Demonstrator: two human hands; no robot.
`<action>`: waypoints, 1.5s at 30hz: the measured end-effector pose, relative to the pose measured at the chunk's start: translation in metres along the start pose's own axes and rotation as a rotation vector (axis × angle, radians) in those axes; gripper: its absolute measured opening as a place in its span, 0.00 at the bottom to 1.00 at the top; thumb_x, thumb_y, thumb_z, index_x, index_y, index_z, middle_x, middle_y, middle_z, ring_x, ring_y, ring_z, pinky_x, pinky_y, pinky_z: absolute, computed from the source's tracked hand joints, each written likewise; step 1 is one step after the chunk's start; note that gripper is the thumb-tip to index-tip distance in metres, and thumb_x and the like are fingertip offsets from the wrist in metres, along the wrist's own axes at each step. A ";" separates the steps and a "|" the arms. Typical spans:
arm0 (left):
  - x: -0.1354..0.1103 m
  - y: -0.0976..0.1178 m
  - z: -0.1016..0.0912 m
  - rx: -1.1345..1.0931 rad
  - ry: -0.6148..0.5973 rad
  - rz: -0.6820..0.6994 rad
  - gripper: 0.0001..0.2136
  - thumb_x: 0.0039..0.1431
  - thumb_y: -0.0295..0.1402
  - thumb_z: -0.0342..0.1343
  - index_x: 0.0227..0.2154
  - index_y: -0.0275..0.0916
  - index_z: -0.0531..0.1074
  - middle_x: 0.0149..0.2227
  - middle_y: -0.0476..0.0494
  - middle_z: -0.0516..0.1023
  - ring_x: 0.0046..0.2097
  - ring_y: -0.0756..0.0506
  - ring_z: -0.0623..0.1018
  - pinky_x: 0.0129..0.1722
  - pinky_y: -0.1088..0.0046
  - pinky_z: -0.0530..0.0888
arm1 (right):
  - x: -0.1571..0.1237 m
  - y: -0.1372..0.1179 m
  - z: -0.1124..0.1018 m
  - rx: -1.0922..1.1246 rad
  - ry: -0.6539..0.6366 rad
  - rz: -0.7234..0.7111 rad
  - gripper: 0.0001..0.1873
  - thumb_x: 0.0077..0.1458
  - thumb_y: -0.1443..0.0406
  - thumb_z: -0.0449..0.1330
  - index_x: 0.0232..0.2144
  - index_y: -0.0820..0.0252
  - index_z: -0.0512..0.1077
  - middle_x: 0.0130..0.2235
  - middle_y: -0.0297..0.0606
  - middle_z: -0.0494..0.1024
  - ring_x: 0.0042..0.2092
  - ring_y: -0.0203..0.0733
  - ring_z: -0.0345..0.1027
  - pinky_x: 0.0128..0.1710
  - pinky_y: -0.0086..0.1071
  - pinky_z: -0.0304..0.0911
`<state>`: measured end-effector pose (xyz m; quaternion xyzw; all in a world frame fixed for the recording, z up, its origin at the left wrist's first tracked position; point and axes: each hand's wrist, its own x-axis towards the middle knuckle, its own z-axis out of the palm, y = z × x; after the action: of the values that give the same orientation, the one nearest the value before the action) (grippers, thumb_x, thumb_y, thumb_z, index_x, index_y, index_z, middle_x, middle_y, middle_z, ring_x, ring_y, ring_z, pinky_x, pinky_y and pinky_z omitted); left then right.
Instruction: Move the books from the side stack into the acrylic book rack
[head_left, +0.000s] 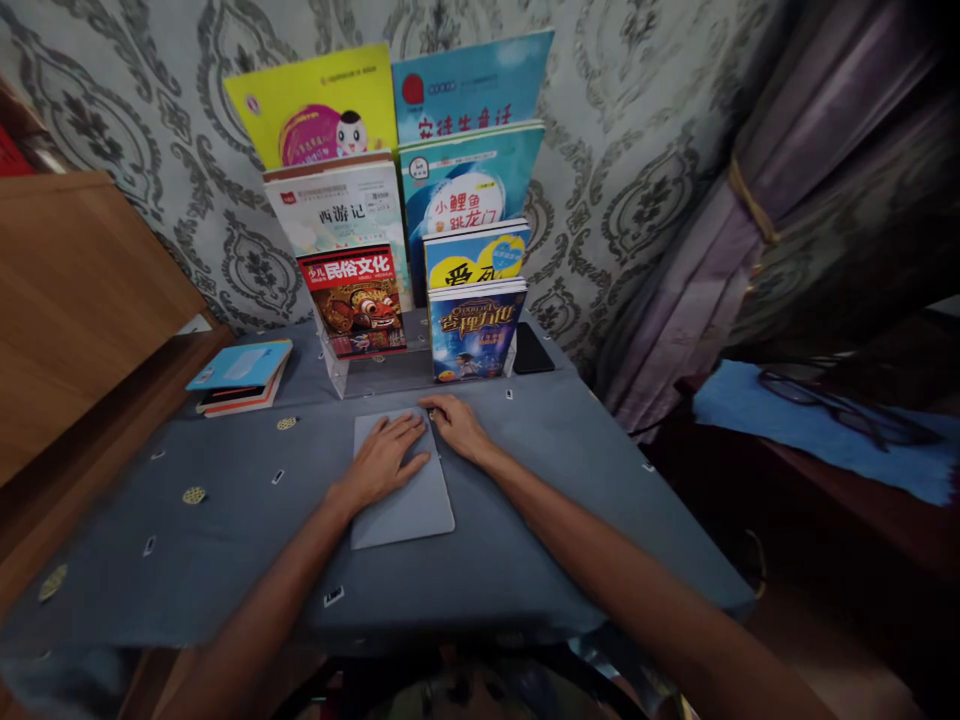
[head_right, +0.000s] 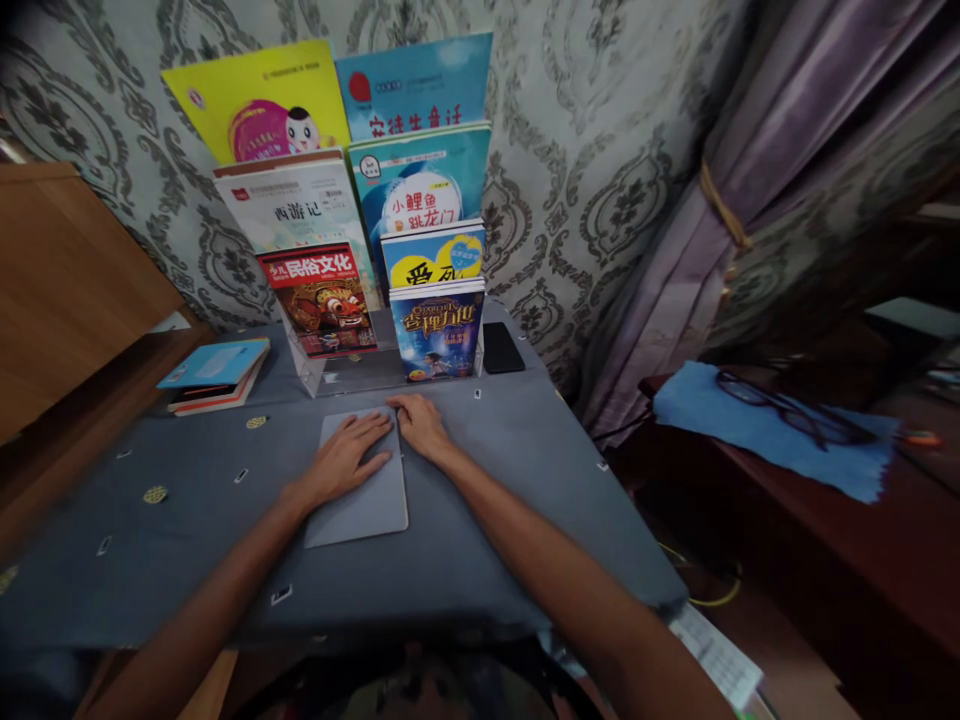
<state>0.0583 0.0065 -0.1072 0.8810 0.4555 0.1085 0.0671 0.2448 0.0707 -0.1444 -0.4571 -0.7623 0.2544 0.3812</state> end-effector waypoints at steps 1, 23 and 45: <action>-0.001 0.002 0.000 -0.006 -0.007 0.012 0.24 0.69 0.44 0.45 0.63 0.41 0.64 0.66 0.39 0.65 0.69 0.42 0.60 0.69 0.52 0.54 | 0.000 0.000 0.000 -0.002 0.000 0.002 0.22 0.57 0.76 0.52 0.49 0.58 0.76 0.48 0.41 0.81 0.51 0.45 0.73 0.55 0.43 0.66; -0.039 0.035 -0.016 0.022 -0.248 0.195 0.36 0.63 0.59 0.46 0.68 0.44 0.53 0.71 0.34 0.53 0.72 0.35 0.49 0.68 0.44 0.50 | -0.001 -0.003 0.000 -0.068 0.001 0.004 0.21 0.58 0.75 0.53 0.49 0.56 0.77 0.49 0.40 0.81 0.52 0.45 0.73 0.56 0.42 0.66; -0.030 0.012 -0.015 0.119 -0.163 0.197 0.25 0.71 0.47 0.38 0.65 0.44 0.58 0.69 0.37 0.59 0.71 0.40 0.57 0.67 0.51 0.56 | -0.002 -0.007 -0.002 -0.095 -0.030 0.017 0.23 0.58 0.75 0.53 0.51 0.56 0.76 0.48 0.41 0.80 0.50 0.44 0.71 0.55 0.42 0.65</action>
<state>0.0473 -0.0251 -0.0938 0.9297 0.3657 0.0153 0.0406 0.2438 0.0660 -0.1386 -0.4774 -0.7750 0.2281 0.3457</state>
